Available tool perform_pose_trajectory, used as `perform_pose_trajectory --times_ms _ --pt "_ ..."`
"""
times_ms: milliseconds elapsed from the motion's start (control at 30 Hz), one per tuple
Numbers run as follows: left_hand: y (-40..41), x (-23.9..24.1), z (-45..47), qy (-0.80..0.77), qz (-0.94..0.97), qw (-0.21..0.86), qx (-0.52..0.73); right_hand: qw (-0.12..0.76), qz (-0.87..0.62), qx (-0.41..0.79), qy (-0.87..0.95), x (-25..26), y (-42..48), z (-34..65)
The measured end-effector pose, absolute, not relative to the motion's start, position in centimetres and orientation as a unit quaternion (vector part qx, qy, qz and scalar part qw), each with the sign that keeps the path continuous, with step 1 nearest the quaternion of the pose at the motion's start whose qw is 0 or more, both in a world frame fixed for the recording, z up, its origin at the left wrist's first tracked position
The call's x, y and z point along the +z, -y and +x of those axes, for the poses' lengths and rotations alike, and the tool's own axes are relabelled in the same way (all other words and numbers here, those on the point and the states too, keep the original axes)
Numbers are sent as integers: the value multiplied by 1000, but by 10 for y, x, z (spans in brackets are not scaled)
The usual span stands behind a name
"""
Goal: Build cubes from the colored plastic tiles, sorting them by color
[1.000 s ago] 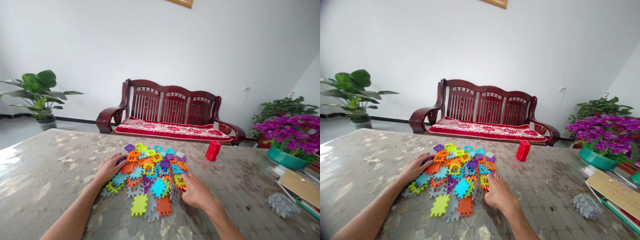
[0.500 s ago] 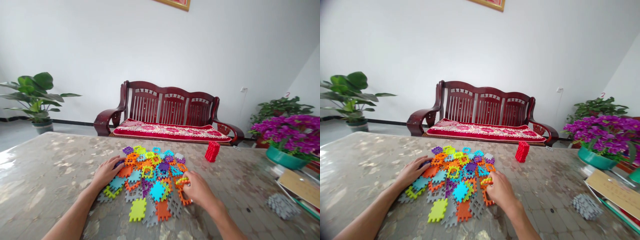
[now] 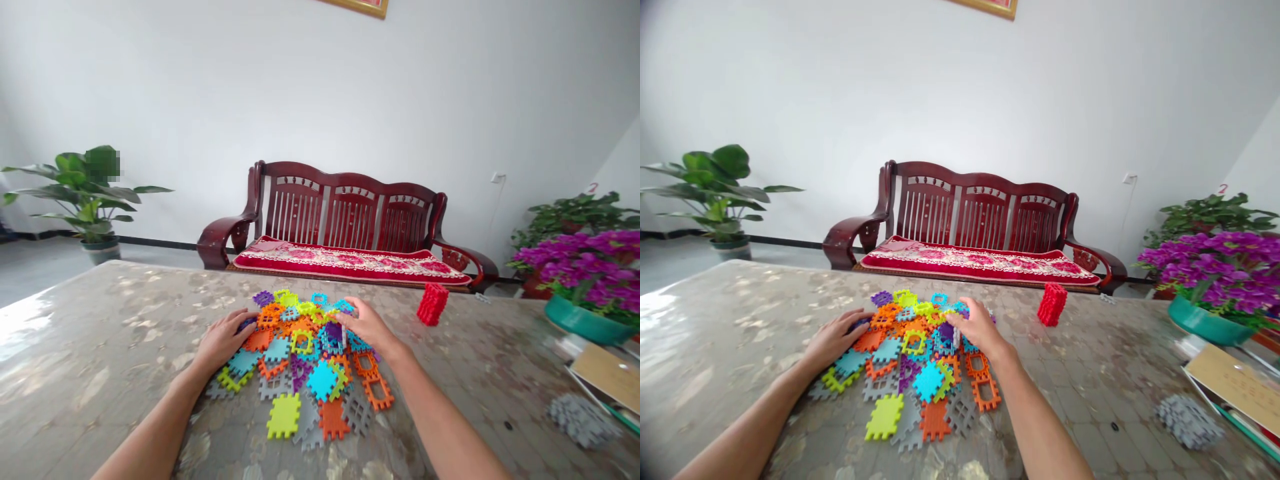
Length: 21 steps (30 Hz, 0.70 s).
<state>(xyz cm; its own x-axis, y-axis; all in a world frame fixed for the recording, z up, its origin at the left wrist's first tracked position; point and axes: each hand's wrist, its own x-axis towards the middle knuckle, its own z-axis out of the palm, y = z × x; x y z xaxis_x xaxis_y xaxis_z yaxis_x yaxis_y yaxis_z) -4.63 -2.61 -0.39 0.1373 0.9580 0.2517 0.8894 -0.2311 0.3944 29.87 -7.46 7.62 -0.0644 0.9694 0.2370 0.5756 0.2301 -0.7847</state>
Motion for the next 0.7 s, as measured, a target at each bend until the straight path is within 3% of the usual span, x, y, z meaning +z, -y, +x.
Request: perform_pose_trajectory --times_ms 133,300,400,700 --pt "26 -5 -46 -612 752 75 233 359 -571 153 722 69 108 299" --pt "28 -3 -45 -617 751 77 224 150 -491 210 832 61 161 293" --pt "29 -1 -44 -618 752 80 215 78 -511 216 829 52 174 285" --pt "30 0 -44 -620 750 81 216 158 -506 67 845 42 179 279"
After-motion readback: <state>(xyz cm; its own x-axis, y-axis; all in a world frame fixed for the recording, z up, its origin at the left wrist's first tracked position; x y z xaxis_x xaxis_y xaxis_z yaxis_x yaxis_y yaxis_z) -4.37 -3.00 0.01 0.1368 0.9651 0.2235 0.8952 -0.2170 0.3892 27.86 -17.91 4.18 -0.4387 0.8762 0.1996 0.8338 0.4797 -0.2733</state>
